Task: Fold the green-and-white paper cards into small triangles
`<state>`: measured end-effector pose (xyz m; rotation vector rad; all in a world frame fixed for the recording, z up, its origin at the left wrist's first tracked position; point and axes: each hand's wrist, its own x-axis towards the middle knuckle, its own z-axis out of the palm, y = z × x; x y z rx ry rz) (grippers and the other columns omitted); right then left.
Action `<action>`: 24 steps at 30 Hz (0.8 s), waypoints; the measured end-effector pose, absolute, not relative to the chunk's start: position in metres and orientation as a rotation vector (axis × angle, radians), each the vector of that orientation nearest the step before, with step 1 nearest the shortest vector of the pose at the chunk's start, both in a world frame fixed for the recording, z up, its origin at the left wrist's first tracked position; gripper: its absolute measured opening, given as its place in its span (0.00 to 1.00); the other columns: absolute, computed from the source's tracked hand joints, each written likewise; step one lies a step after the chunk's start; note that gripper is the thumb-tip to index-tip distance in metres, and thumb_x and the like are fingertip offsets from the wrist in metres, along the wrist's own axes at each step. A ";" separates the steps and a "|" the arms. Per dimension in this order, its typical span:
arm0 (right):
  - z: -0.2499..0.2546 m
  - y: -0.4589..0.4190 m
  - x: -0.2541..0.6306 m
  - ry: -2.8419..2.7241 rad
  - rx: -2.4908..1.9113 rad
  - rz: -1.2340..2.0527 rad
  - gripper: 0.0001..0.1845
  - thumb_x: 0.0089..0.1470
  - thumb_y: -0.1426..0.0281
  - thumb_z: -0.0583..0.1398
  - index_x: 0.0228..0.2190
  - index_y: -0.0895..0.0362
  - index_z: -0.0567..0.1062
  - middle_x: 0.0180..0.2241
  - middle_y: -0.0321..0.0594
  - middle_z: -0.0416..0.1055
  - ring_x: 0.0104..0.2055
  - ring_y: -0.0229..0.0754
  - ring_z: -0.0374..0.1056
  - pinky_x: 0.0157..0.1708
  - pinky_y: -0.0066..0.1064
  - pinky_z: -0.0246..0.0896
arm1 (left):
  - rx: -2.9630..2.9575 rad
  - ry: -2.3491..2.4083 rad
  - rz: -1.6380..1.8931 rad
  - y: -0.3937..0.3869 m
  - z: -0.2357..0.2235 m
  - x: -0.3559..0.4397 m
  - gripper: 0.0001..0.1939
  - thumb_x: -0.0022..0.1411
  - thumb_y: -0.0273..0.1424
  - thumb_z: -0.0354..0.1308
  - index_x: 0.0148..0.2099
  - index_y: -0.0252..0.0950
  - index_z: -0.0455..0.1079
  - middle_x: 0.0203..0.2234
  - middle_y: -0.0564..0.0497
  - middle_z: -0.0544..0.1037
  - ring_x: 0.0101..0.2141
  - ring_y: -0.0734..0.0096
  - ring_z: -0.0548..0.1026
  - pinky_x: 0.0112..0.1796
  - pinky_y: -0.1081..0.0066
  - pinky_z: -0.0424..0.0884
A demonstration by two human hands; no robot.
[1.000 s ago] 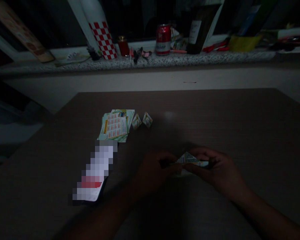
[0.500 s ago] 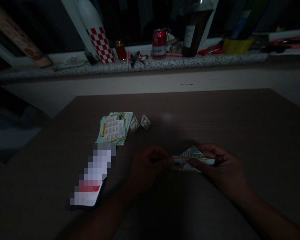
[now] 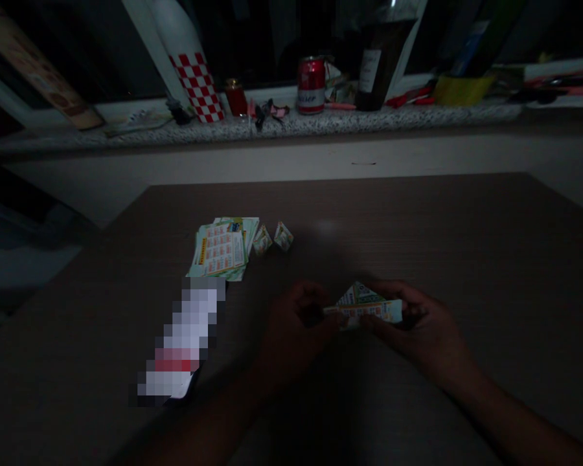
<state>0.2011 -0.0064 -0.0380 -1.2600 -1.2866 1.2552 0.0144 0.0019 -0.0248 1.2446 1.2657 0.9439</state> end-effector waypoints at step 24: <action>-0.029 -0.011 0.198 -1.465 -1.335 0.971 0.09 0.44 0.71 0.65 0.28 0.54 0.70 0.22 0.31 0.71 0.22 0.34 0.66 0.19 0.22 0.59 | 1.358 1.233 0.884 -0.001 -0.019 0.018 0.19 0.48 0.22 0.61 0.45 0.37 0.70 0.33 0.52 0.80 0.34 0.70 0.77 0.33 0.75 0.70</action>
